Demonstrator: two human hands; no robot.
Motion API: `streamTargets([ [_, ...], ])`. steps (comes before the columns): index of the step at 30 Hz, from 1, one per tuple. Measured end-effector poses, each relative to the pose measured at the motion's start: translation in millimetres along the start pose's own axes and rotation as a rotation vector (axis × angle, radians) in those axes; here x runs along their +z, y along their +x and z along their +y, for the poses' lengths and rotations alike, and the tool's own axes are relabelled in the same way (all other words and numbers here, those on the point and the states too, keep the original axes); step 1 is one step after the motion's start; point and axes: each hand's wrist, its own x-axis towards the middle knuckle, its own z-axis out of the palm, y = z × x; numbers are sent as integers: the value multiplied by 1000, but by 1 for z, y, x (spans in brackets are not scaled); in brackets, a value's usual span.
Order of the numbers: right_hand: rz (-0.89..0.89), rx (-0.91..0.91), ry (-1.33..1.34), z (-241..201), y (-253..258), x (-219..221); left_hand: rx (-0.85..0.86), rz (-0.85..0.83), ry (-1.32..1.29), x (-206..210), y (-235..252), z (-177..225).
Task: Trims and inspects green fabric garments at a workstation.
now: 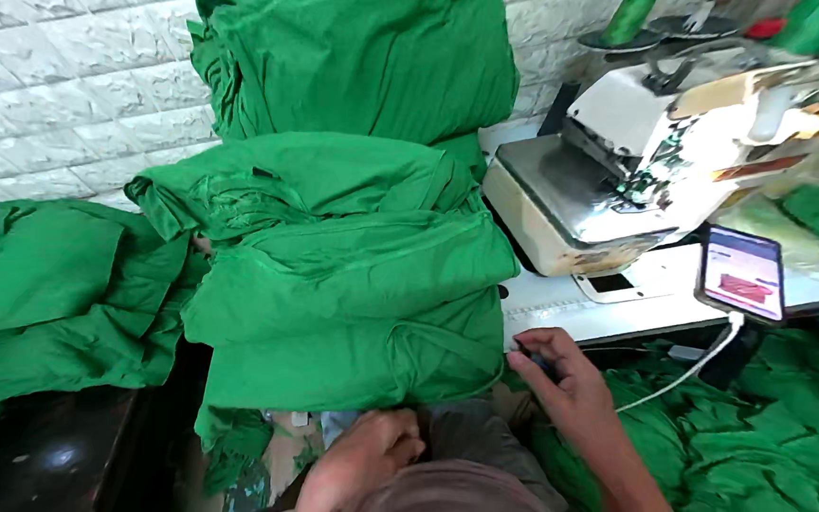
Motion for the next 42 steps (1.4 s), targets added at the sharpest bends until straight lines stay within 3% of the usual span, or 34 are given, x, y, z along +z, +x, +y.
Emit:
streamTargets([
  [1, 28, -5, 39, 1, -1, 0, -129, -66, 16, 6, -2, -11],
  [3, 57, -27, 118, 0, -1, 1, -292, -14, -78, 20, 2, -31],
  [6, 70, -67, 145, -6, -1, 8, -195, 228, -495, 40, 16, -44],
  [8, 63, -99, 105, -10, 0, 14, -111, 299, -760, 45, 27, -34],
  [12, 47, -163, 29, -17, 3, 25, -128, 372, -954, 52, 41, -23],
  [14, 30, -204, 8, -22, 7, 31, -118, 357, -914, 53, 39, -30],
  [16, -6, -275, -21, -28, 10, 39, -151, 336, -709, 53, 28, -44],
  [18, -79, -376, -70, -34, 13, 50, -317, 306, -449, 51, 10, -58],
  [20, -200, -525, -146, -41, 16, 64, -412, 325, -445, 53, -9, -75],
  [22, -353, -673, -191, -47, 15, 80, -296, 474, -737, 62, -26, -92],
  [26, -549, -784, -150, -56, 5, 118, 50, 1042, -1536, 66, -40, -95],
  [29, -557, -842, -105, -57, 0, 150, 235, 1326, -1760, 54, -49, -98],
  [33, -528, -901, -108, -64, -7, 189, 353, 1434, -1915, 43, -63, -89],
  [37, -541, -916, -113, -70, -17, 214, 394, 1650, -1873, 40, -76, -93],
  [39, -546, -916, -85, -72, -21, 225, 386, 1725, -1740, 39, -87, -93],
  [42, -556, -914, -78, -75, -28, 240, 339, 1692, -1481, 36, -101, -78],
])
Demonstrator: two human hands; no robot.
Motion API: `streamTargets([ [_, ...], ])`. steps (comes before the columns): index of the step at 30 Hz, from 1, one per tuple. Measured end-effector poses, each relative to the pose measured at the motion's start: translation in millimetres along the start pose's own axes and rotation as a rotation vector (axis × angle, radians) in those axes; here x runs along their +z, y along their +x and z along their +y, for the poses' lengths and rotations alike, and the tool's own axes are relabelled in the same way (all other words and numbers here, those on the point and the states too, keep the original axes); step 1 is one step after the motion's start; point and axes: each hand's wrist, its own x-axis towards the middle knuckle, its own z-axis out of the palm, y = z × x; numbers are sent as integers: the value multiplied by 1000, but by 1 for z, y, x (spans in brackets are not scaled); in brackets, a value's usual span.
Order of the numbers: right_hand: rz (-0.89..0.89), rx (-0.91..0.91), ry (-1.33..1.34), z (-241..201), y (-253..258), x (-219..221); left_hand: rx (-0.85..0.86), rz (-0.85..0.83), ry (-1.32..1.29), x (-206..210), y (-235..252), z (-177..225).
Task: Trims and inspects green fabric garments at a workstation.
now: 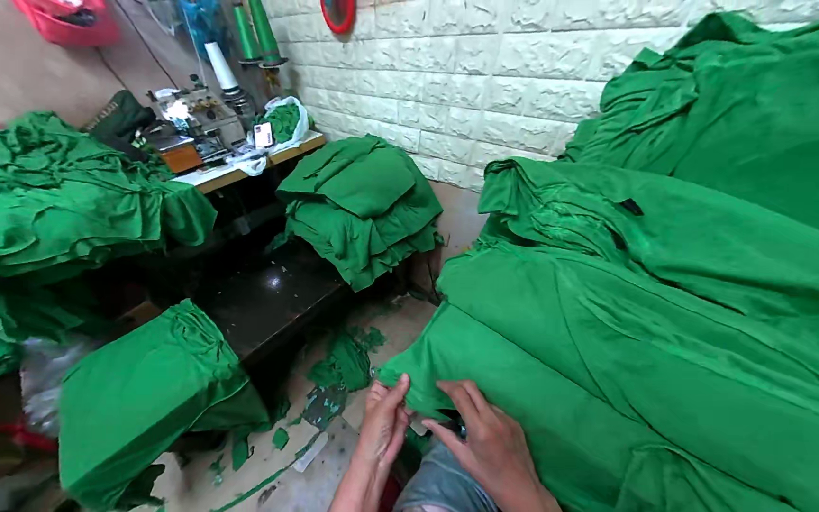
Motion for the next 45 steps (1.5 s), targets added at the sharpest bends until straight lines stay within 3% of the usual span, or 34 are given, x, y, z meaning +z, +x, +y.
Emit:
streamTargets([
  [6, 35, -37, 23, -2, 4, 4, 166, -162, 495, 0, -4, 25],
  [9, -57, -2, 123, 2, 5, -7, 280, -210, 784, 2, -4, 33],
  [12, -101, 44, 174, 4, 6, -16, 318, -205, 859, 7, -2, 31],
  [17, 31, 180, 348, 6, 14, -30, 459, -319, 1031, 7, 8, 35],
  [19, 82, 198, 346, 9, 19, -42, 569, -289, 1179, 4, 13, 37],
  [22, 100, 120, 158, 17, 27, -58, 807, -61, 1394, 6, 18, 34],
  [25, 73, -27, -17, 27, 31, -74, 955, 58, 1434, 10, 22, 29],
  [30, 132, -47, -244, 53, 30, -106, 1271, -7, 1525, 11, 28, -1],
  [33, -129, 60, -273, 61, 17, -111, 1136, -175, 1605, 0, 23, -15],
  [36, -223, 118, -262, 61, 10, -115, 1142, -88, 1486, 1, 15, -23],
  [42, -30, 112, -192, 42, 30, -123, 1317, 82, 1423, 32, 16, -33],
  [45, 15, 122, 74, 34, 45, -108, 1219, -144, 1305, 42, 20, -31],
])
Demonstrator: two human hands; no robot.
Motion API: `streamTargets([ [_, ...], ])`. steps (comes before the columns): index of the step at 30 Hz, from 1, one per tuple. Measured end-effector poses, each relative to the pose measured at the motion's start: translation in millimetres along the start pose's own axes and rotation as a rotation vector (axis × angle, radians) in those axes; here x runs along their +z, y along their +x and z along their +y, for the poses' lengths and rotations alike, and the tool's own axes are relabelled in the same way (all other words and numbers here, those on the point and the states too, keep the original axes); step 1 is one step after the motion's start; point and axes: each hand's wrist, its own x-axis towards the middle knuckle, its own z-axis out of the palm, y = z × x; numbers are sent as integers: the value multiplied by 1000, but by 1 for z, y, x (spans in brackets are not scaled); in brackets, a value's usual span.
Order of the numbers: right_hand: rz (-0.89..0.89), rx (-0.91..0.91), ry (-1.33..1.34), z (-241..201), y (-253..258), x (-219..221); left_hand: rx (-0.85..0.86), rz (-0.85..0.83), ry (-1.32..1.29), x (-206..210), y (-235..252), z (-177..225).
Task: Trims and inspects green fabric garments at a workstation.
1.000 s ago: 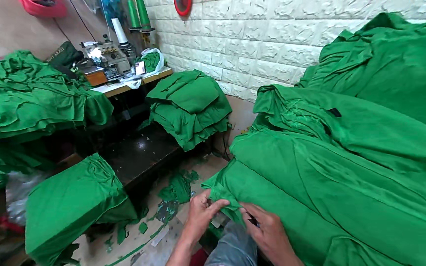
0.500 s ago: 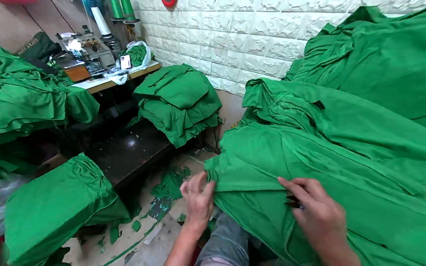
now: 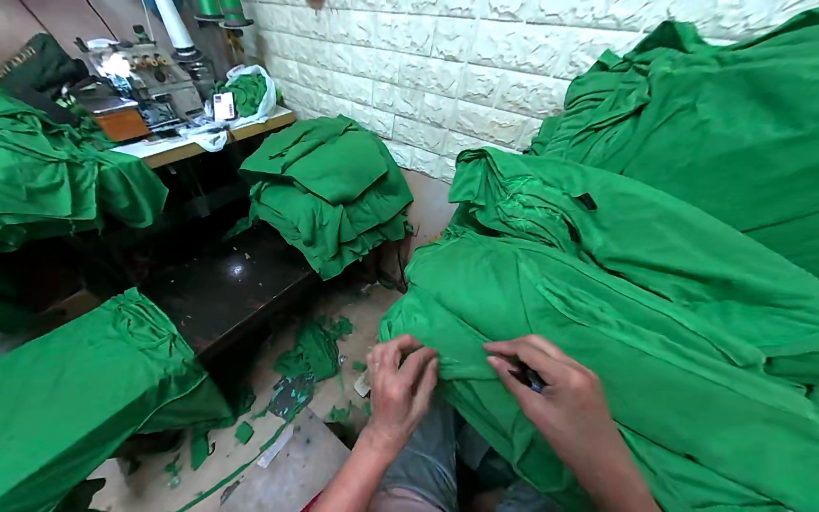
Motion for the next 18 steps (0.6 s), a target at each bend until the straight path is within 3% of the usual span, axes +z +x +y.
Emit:
streamTargets([
  [4, -200, 246, 399, 10, 13, 26, -25, -327, -274, 0, 12, -5],
  [7, -251, 411, 646, 24, 19, 31, -202, -422, -417, -12, 26, -7],
  [10, -347, 451, 826, 30, 19, 26, -434, -467, -593, -22, 35, -11],
  [13, -408, 454, 759, 23, 19, 23, -586, -404, -780, -23, 39, -11],
  [18, -519, 282, 402, 17, 18, 25, -819, -289, -991, -23, 44, -7],
])
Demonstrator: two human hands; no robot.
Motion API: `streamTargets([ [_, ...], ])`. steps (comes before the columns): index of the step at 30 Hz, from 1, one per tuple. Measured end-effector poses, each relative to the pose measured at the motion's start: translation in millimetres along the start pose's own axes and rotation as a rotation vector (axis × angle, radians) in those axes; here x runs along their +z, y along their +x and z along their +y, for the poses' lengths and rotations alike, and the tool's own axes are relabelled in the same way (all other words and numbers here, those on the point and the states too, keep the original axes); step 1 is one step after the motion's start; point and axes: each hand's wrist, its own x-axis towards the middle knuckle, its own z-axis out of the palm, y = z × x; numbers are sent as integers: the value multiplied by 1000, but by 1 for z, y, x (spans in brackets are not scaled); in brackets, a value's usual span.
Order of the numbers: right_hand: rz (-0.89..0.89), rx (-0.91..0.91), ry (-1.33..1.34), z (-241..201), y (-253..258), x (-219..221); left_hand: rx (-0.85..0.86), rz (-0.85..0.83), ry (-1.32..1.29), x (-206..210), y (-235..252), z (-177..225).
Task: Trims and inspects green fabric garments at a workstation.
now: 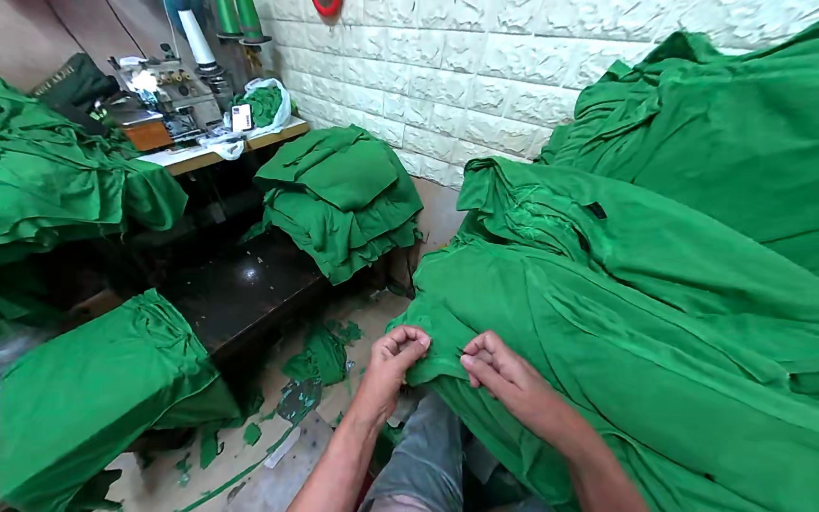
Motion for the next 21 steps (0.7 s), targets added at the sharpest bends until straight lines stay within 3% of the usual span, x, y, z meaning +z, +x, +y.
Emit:
streamTargets([
  [5, -9, 17, -291, -14, 2, 9, -26, -9, -14, 0, 1, 5],
  [15, 77, -69, -455, -23, 4, 31, -2, -7, -34, -3, 0, 5],
  [18, 229, -143, -304, -11, -17, 30, 94, 160, 13, -20, -4, 6],
  [21, 400, -106, -94, -15, -60, 17, 296, 465, 405, -56, -11, -9],
])
